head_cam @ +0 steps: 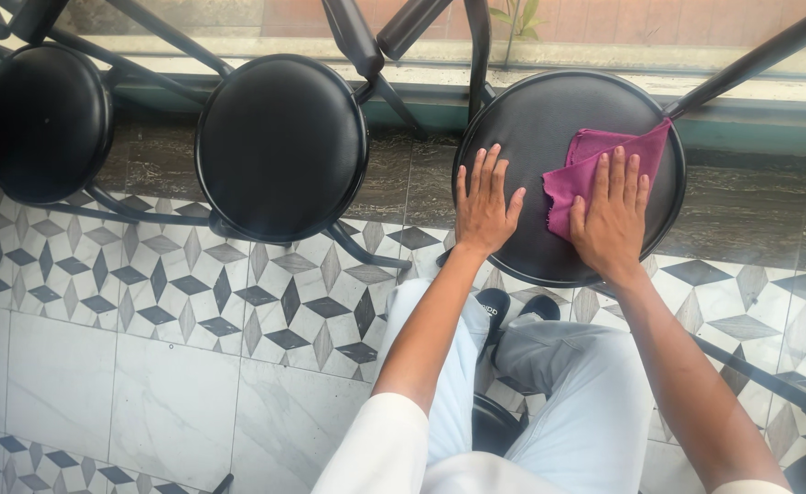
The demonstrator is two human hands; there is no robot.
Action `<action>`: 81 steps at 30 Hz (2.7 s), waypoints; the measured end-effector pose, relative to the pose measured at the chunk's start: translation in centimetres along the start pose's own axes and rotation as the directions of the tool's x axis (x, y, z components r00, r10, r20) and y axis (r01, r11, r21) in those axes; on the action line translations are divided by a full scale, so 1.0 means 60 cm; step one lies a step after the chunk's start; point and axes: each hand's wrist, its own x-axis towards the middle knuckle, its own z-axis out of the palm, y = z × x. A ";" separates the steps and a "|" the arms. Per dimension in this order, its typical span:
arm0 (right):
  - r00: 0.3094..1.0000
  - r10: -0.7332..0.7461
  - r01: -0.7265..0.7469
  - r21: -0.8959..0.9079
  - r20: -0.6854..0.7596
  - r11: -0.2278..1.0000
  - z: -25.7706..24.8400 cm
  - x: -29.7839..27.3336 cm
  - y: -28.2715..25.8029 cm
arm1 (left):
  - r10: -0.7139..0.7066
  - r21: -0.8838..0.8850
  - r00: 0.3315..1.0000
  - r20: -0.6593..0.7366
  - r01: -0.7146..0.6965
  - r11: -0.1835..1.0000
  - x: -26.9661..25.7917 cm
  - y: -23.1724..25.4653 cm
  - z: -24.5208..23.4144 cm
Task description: The person sits on the floor and wipes the seats and backrests of several black metal chairs using a pink cloth. They move from one chair to the next, cleaning each one thoroughly.
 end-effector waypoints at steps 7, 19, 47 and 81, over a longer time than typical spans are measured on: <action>0.992 -0.108 0.097 0.135 0.072 0.986 -0.025 -0.004 0.003 | -0.012 0.199 0.996 0.087 -0.006 0.980 -0.032 0.003 0.001; 0.993 -0.121 0.121 0.113 -0.010 0.986 0.017 -0.029 -0.005 | -0.089 0.145 0.983 0.161 0.065 0.987 -0.035 0.005 0.029; 0.971 -0.233 0.226 0.121 0.054 0.967 -0.028 -0.036 0.032 | -0.015 0.163 0.997 0.072 0.003 0.987 -0.028 0.046 -0.015; 0.990 -0.136 0.134 0.033 0.044 0.990 0.073 0.250 0.008 | -0.028 0.130 0.997 0.077 0.018 0.991 0.024 0.044 -0.035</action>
